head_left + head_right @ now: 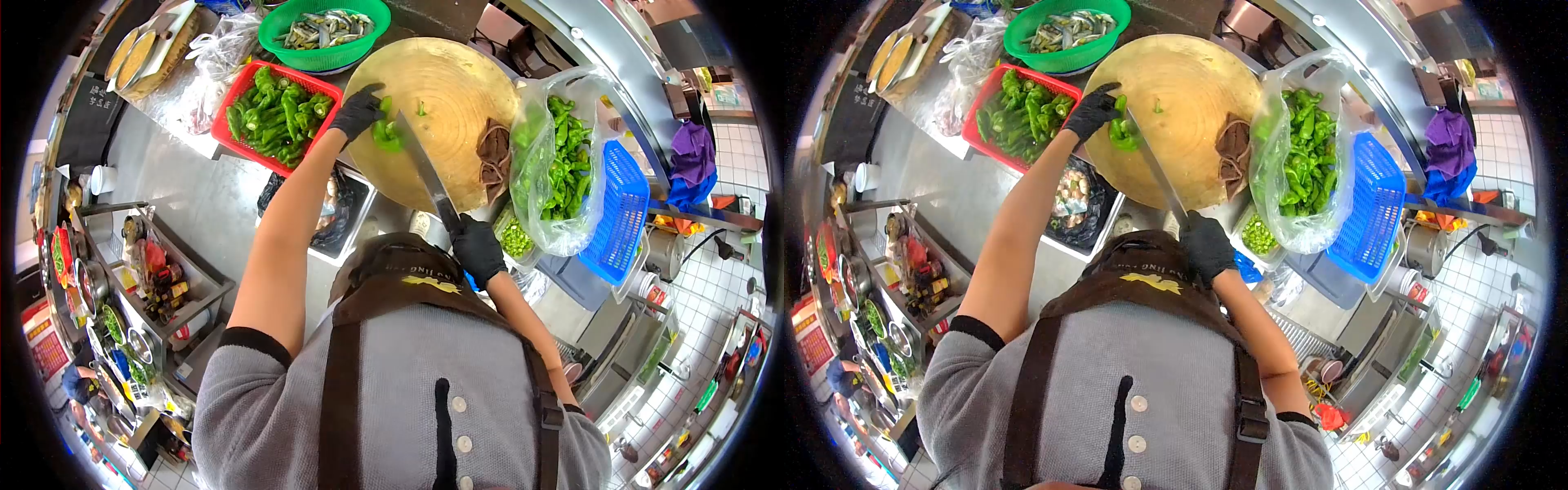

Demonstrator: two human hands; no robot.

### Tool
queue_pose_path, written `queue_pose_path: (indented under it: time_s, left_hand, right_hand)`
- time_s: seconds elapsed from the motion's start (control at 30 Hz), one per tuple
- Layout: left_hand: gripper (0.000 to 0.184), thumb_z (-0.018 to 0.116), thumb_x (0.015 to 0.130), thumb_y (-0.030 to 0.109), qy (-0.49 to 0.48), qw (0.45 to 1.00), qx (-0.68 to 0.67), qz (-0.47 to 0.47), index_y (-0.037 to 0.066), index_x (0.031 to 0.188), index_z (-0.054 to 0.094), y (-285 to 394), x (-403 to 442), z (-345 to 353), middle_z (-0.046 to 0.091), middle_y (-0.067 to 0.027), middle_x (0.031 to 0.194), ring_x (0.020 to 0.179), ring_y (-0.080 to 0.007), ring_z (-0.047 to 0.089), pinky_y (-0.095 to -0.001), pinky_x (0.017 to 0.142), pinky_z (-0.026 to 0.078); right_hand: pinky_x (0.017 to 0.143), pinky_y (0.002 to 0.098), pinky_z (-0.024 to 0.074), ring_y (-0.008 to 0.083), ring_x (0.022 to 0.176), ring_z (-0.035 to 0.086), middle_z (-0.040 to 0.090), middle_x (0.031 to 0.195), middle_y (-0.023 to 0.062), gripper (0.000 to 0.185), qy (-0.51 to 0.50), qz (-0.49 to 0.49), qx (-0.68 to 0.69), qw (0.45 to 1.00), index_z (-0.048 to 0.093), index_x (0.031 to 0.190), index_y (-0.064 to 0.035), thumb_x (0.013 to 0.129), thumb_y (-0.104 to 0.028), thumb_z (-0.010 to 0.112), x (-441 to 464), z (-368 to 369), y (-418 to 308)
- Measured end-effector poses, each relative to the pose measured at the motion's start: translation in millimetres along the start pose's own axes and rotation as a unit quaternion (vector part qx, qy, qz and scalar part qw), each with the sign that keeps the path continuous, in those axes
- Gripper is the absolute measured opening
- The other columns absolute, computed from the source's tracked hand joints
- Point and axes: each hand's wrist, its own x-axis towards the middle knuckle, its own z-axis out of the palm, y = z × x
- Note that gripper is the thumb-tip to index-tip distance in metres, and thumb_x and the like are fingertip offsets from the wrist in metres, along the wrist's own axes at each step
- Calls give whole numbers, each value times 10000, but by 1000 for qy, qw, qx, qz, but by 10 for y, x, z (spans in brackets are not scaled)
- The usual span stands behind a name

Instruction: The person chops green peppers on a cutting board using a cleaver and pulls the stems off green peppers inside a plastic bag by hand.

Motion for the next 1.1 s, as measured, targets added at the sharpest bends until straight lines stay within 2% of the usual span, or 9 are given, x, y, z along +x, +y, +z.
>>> queue_pose_path:
  time_s: [0.27, 0.5, 0.53, 0.63, 0.73, 0.83, 1.0, 1.07, 1.1]
  left_hand:
    - [382, 746, 677, 117, 113, 965, 213, 102, 11, 1021, 619, -43, -304, 103, 645, -144, 956, 905, -228, 616, -312, 806, 480]
    - [365, 738, 663, 112, 126, 988, 62, 58, 32, 999, 620, -161, -420, 153, 640, -145, 921, 840, -267, 628, -336, 754, 496]
    - [366, 733, 667, 100, 129, 987, 69, 65, 27, 1006, 615, -194, -421, 156, 640, -143, 919, 834, -259, 629, -333, 751, 496]
    - [365, 718, 688, 77, 132, 990, 28, 39, 10, 1026, 597, -227, -479, 123, 640, -120, 904, 831, -224, 620, -322, 755, 490]
    - [332, 658, 757, 81, 186, 982, 8, 20, 1, 1070, 578, -165, -841, 107, 643, -129, 922, 850, -223, 615, -331, 769, 483]
    - [253, 631, 809, 112, 292, 952, -60, -69, 15, 1034, 564, -34, -1243, 102, 617, -86, 914, 824, -191, 579, -317, 761, 472]
    - [261, 588, 818, 117, 258, 943, -203, -48, 54, 1060, 512, -394, -1220, -29, 584, -85, 973, 826, -199, 561, -321, 737, 462]
    - [291, 593, 791, 115, 227, 938, -238, -106, 51, 1063, 511, -139, -1020, 51, 578, -105, 983, 849, -214, 563, -335, 756, 463]
    - [324, 591, 773, 120, 182, 972, -130, -77, 46, 1078, 510, -3, -871, 125, 581, -122, 991, 877, -237, 567, -343, 775, 460]
  right_hand:
    - [694, 502, 459, 417, 770, 594, 600, 767, 264, 267, -33, 31, -55, 997, 532, 885, 23, 865, -235, 469, -127, 22, -151]
    - [730, 476, 471, 423, 814, 600, 609, 809, 280, 374, -89, 16, -54, 994, 577, 888, 54, 886, -307, 480, 119, 79, -135]
    - [748, 476, 467, 421, 833, 597, 610, 866, 278, 371, -115, -55, -104, 986, 592, 935, 50, 887, -289, 450, 245, 141, -60]
    - [756, 482, 454, 414, 833, 595, 611, 857, 274, 381, -164, 91, 5, 982, 608, 931, 33, 892, -288, 406, 270, 111, -30]
    - [714, 469, 459, 405, 795, 600, 616, 797, 265, 430, -52, -10, 2, 999, 627, 853, 26, 891, -341, 406, 210, 257, 185]
    - [707, 446, 455, 412, 767, 593, 625, 780, 236, 563, -49, 38, 60, 996, 654, 827, -31, 885, -526, 391, 308, 465, 431]
    - [533, 278, 472, 152, 557, 583, 596, 640, 96, 267, -88, 128, 229, 961, 624, 928, 8, 849, -238, 559, 49, 76, 282]
    - [547, 269, 475, 142, 592, 585, 606, 716, 74, 285, -18, 66, 344, 937, 572, 1068, 0, 830, -157, 586, -219, -39, 249]
    - [555, 265, 476, 138, 609, 586, 610, 754, 62, 341, 20, 33, 398, 917, 546, 1138, -3, 820, -117, 600, -320, -79, 277]
